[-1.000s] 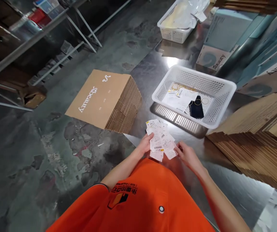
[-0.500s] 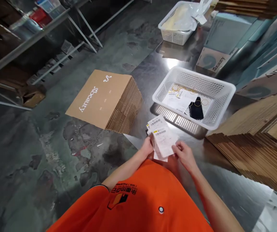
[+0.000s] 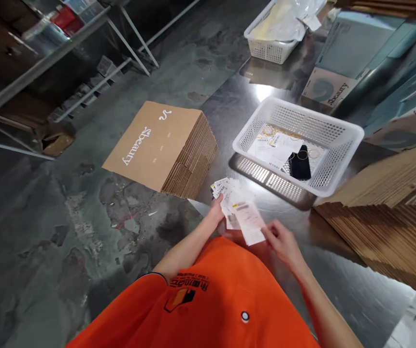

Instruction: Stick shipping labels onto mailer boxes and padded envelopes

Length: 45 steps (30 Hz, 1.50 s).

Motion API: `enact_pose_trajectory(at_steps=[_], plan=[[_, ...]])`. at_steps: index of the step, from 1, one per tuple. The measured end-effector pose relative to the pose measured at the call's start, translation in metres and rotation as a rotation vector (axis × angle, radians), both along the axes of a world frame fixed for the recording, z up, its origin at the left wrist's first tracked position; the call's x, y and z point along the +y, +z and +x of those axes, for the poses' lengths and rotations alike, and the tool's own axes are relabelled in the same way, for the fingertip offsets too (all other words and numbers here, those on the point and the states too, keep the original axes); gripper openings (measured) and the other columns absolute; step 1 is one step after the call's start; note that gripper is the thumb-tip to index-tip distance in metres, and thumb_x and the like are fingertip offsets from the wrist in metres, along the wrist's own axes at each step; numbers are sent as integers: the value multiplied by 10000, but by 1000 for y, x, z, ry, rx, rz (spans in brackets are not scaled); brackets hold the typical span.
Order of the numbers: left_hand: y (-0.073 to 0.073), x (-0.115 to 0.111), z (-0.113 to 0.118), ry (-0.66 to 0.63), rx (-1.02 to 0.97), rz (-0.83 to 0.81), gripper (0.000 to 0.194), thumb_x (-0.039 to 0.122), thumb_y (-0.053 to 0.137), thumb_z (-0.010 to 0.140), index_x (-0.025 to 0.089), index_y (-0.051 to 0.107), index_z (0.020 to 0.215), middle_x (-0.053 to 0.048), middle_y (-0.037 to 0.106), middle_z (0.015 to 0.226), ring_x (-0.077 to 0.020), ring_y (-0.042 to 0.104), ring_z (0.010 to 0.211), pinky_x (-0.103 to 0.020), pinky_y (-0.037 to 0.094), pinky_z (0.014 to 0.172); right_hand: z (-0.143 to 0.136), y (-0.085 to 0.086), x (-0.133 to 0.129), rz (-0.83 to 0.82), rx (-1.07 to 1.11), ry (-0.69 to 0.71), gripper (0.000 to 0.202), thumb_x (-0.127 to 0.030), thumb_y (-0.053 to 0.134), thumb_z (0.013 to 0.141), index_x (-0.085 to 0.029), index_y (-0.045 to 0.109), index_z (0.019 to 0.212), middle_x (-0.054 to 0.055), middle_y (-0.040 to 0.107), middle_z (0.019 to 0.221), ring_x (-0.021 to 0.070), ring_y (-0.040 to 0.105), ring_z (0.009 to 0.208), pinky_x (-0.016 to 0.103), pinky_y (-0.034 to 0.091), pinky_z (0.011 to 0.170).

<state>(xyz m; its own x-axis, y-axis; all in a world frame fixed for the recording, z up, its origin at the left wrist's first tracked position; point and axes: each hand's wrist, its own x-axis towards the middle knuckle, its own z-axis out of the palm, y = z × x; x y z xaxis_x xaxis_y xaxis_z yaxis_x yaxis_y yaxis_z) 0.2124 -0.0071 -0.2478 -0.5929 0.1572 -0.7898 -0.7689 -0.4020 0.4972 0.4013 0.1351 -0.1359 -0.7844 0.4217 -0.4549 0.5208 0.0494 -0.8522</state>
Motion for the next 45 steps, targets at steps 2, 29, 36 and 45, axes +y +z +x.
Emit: enact_pose_trajectory(at_steps=[2, 29, 36, 45], plan=[[4, -1, 1, -16, 53, -16, 197, 203, 654, 884, 138, 657, 1071, -91, 764, 1007, -229, 715, 1000, -390, 525, 1004, -7, 6, 7, -22, 54, -152, 400, -602, 648, 776, -232, 497, 751, -32, 553, 518, 140, 490, 461, 267, 363, 476], [50, -8, 36, -774, -181, 365, 337, 113, 755, 776, 84, 680, 1103, -164, 763, 1032, -334, 700, 1072, -530, 461, 1071, -102, -37, -6, -427, 409, -88, 765, -778, 622, 706, -275, 525, 1274, 116, 554, 1387, 321, 540, 1253, 476, 463, 1013], [32, -24, 4, -762, -249, 353, 306, 168, 674, 857, 61, 661, 1143, -167, 764, 1002, -306, 714, 1041, -479, 441, 1081, -109, -38, -18, -736, 348, -41, 834, -902, 511, 689, -242, 563, 1197, 106, 691, 1097, 306, 664, 1027, 440, 544, 867], [32, -24, 12, -678, -309, 436, 294, 199, 654, 862, 56, 666, 1119, -161, 767, 952, -289, 740, 901, -479, 483, 1021, -117, -32, 1, -260, 362, 118, 778, -569, 792, 668, -231, 514, 1311, 113, 576, 1331, 286, 568, 1192, 440, 454, 1030]])
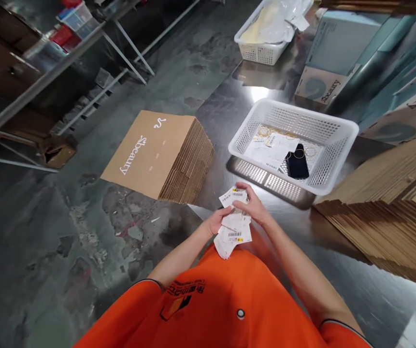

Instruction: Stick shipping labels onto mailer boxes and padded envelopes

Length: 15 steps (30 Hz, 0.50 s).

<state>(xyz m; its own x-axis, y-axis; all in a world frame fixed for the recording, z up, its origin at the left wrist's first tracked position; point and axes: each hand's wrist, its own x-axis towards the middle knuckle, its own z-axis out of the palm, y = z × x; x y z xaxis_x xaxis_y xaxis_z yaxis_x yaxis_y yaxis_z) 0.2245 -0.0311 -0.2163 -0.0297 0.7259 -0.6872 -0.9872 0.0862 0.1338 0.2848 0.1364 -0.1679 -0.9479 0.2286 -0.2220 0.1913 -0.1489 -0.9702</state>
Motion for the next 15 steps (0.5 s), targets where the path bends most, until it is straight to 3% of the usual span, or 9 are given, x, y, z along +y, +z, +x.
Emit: enact_pose_trajectory(at_steps=[3, 5, 7, 10, 12, 15], plan=[[0, -2, 11, 129, 90, -53, 276, 212, 660, 864, 82, 670, 1107, -161, 765, 997, -304, 725, 991, -489, 486, 1029, 12, -11, -11, -12, -22, -113, 746, -624, 685, 753, -275, 458, 1372, 102, 487, 1447, 271, 496, 1289, 424, 431, 1050], [0, -5, 17, 224, 188, -87, 267, 203, 699, 840, 98, 676, 1085, -158, 762, 1023, -312, 705, 1058, -485, 485, 1042, 22, -17, -14, 52, -116, -250, 586, -652, 563, 828, -274, 520, 1273, 98, 541, 1364, 254, 542, 1205, 410, 468, 984], [1, -7, 21, 287, 259, -123, 266, 206, 739, 814, 110, 683, 1056, -153, 761, 1030, -319, 691, 1093, -488, 486, 1047, 30, -17, -13, 223, -175, -320, 451, -633, 513, 855, -245, 594, 1071, 97, 609, 1174, 244, 581, 1051, 391, 496, 888], [7, -8, 23, 339, 326, -132, 310, 224, 769, 794, 115, 683, 1071, -150, 757, 1064, -321, 683, 1112, -494, 486, 1054, 37, -7, -7, 548, -164, -193, 324, -543, 546, 847, -227, 591, 797, 80, 603, 906, 242, 564, 889, 395, 480, 822], [10, -9, 25, 369, 352, -115, 354, 244, 772, 795, 115, 675, 1109, -149, 751, 1091, -314, 682, 1116, -488, 484, 1060, 38, 3, -5, 686, -157, -105, 261, -469, 574, 827, -225, 572, 734, 72, 580, 838, 248, 552, 867, 416, 461, 838], [14, -15, 26, 374, 341, -99, 360, 261, 766, 800, 116, 670, 1114, -146, 755, 1079, -306, 695, 1087, -482, 492, 1051, 38, 11, -8, 579, -112, -27, 199, -420, 584, 820, -223, 595, 802, 72, 596, 896, 250, 569, 903, 415, 478, 838]])
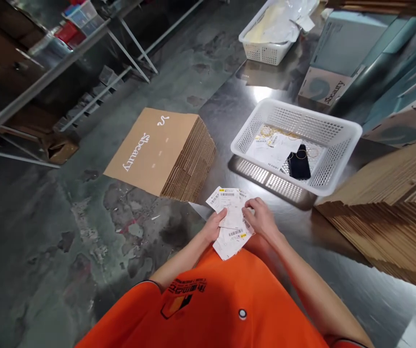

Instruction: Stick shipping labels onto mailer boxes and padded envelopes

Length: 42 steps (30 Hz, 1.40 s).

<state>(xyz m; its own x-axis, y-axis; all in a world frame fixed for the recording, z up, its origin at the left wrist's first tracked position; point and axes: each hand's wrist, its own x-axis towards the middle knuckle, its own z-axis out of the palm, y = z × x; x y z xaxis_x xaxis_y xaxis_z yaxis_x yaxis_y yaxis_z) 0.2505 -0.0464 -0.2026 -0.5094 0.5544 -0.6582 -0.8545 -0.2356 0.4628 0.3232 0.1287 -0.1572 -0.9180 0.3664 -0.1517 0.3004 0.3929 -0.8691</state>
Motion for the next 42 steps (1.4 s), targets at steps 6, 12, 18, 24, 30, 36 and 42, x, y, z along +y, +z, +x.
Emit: enact_pose_trajectory(at_steps=[6, 12, 18, 24, 30, 36, 42], plan=[[-2, -20, -5, -240, -79, 44, 349, 158, 782, 750, 89, 688, 1079, -153, 766, 1007, -301, 726, 993, -451, 492, 1033, -11, -11, -4, -609, 100, 19, 557, -494, 707, 770, -262, 537, 1248, 87, 587, 1276, 244, 578, 1120, 403, 515, 920], [-6, -20, -13, -370, -108, 142, 321, 98, 790, 694, 103, 705, 1004, -143, 772, 950, -330, 722, 1007, -463, 484, 1032, -33, -11, 6, -841, 92, 111, 644, -595, 742, 724, -232, 629, 1244, 111, 626, 1298, 270, 624, 1093, 401, 508, 906], [-5, -9, -12, -315, -60, 78, 329, 109, 775, 697, 102, 703, 1018, -153, 770, 993, -318, 731, 971, -468, 512, 1002, -44, -4, 15, -727, 30, -93, 664, -805, 497, 784, -204, 710, 970, 97, 706, 1043, 225, 656, 876, 340, 538, 722], [-5, -7, -12, -301, 103, -109, 341, 165, 814, 691, 118, 732, 1019, -139, 764, 1062, -300, 721, 967, -455, 523, 982, -40, 13, 32, -252, -184, 33, 446, -637, 667, 728, -207, 573, 657, -8, 567, 555, 128, 495, 504, 247, 384, 457], [-5, -9, -13, -349, 178, -224, 328, 242, 840, 679, 121, 755, 971, -142, 767, 1037, -331, 707, 987, -484, 520, 973, -37, 13, 33, -259, -174, 16, 374, -540, 604, 789, -209, 573, 618, -4, 575, 542, 137, 525, 502, 271, 408, 506], [5, 0, -16, -309, 281, -212, 550, 369, 899, 581, 112, 743, 1041, -150, 740, 1144, -354, 676, 1067, -517, 485, 1023, -32, -4, 23, -299, 139, -148, 348, -552, 675, 776, -216, 589, 759, -14, 564, 638, 145, 511, 598, 289, 422, 586], [-1, -6, -17, -306, 358, -212, 571, 393, 885, 601, 129, 732, 1084, -145, 719, 1204, -334, 660, 1116, -512, 455, 1062, -33, 9, 26, -513, 169, -112, 520, -502, 772, 703, -247, 589, 1117, -21, 606, 750, 169, 569, 683, 306, 475, 640]])
